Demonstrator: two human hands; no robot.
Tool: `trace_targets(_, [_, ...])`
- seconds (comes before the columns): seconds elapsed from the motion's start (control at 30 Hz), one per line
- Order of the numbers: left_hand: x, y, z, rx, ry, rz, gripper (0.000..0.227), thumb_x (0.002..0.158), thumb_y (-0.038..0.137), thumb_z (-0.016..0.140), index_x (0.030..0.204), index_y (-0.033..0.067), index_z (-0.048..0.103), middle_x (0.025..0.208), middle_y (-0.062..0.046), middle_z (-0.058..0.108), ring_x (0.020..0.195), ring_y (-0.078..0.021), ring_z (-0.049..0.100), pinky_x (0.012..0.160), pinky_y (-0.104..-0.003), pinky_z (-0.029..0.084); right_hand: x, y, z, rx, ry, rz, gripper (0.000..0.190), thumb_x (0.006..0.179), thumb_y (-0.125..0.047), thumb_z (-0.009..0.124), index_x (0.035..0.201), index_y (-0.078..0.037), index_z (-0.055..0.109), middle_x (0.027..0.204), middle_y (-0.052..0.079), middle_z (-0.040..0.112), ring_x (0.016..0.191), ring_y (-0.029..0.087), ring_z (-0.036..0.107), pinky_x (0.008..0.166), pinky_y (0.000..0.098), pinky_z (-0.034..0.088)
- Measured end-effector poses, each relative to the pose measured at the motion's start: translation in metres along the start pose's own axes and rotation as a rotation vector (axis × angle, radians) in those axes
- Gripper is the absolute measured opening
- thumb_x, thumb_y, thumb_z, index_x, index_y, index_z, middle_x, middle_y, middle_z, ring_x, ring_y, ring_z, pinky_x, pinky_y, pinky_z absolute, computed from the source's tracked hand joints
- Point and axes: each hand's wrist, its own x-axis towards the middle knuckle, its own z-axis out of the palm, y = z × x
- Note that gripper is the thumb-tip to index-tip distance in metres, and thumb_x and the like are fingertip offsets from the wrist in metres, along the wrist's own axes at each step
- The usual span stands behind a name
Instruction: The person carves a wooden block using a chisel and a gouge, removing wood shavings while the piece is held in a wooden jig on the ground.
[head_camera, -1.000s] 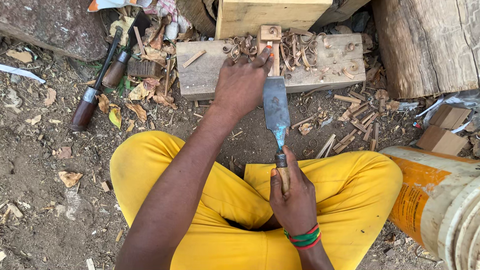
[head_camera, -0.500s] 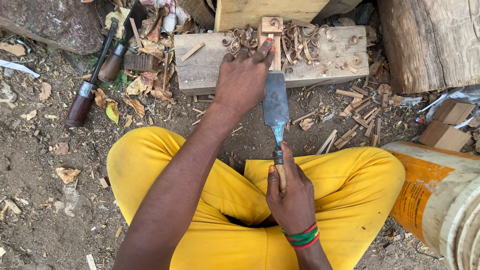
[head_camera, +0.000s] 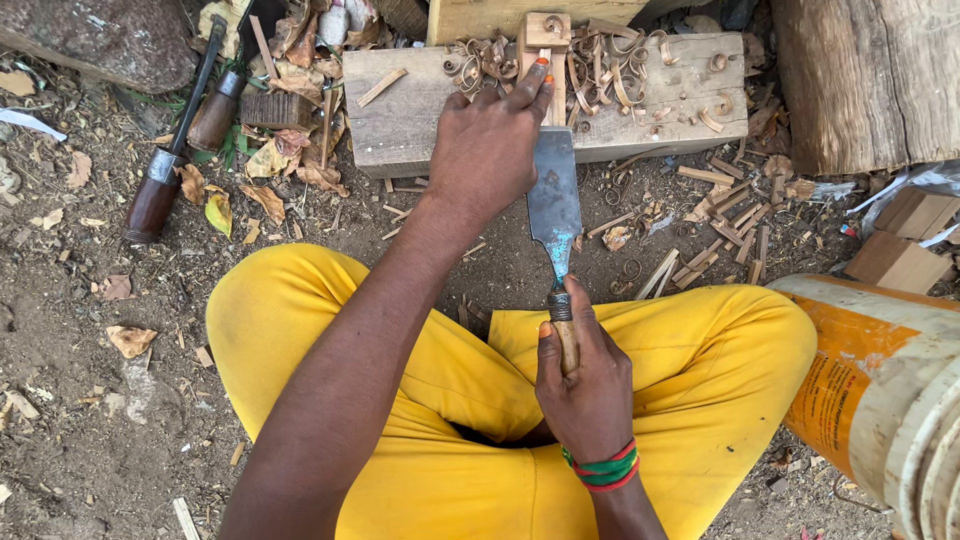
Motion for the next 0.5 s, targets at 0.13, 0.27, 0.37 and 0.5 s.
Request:
trace_targets(0.13, [-0.0004,0.0010,-0.0015,0.011,0.002,-0.010,0.073,0.076,0.002,0.073,0.146,0.0096,0.052,0.146,-0.009,0.057,0.111,-0.0304,0.066,0.098,-0.062,0.050,-0.0002,0.0007,0.0002,0.006,0.005,-0.008,0.049,0.095,-0.010,0.065,0.142,0.000,0.055,0.073,0.017,0.064,0.055,0.024,0.062,0.055,0.0376,0.050])
trace_targets(0.27, [-0.0001,0.0012,-0.0040,0.010,0.006,-0.004,0.075,0.074,0.004,0.074,0.146,0.0082,0.052,0.144,-0.009,0.058,0.111,-0.0285,0.066,0.099,-0.062,0.050,0.0008,0.0006,0.0003,-0.016,0.010,-0.015,0.049,0.095,-0.010,0.065,0.142,-0.001,0.055,0.075,0.018,0.065,0.056,0.025,0.063,0.055,0.0384,0.050])
trace_targets(0.37, [-0.0011,0.0013,-0.0036,0.004,0.012,-0.004,0.074,0.074,0.004,0.074,0.145,0.0089,0.052,0.144,-0.009,0.058,0.112,-0.0282,0.066,0.099,-0.061,0.050,0.0002,-0.0001,0.0001,-0.016,0.010,-0.014,0.049,0.095,-0.010,0.065,0.142,-0.001,0.056,0.076,0.018,0.066,0.056,0.026,0.064,0.055,0.0385,0.050])
trace_targets(0.5, [-0.0010,0.0012,-0.0015,0.010,0.015,-0.007,0.073,0.075,0.003,0.072,0.145,0.0101,0.052,0.145,-0.009,0.058,0.113,-0.0289,0.066,0.098,-0.061,0.051,-0.0004,-0.0011,0.0006,-0.013,0.016,-0.021,0.048,0.096,-0.010,0.065,0.142,-0.002,0.056,0.078,0.018,0.067,0.057,0.025,0.064,0.055,0.0384,0.051])
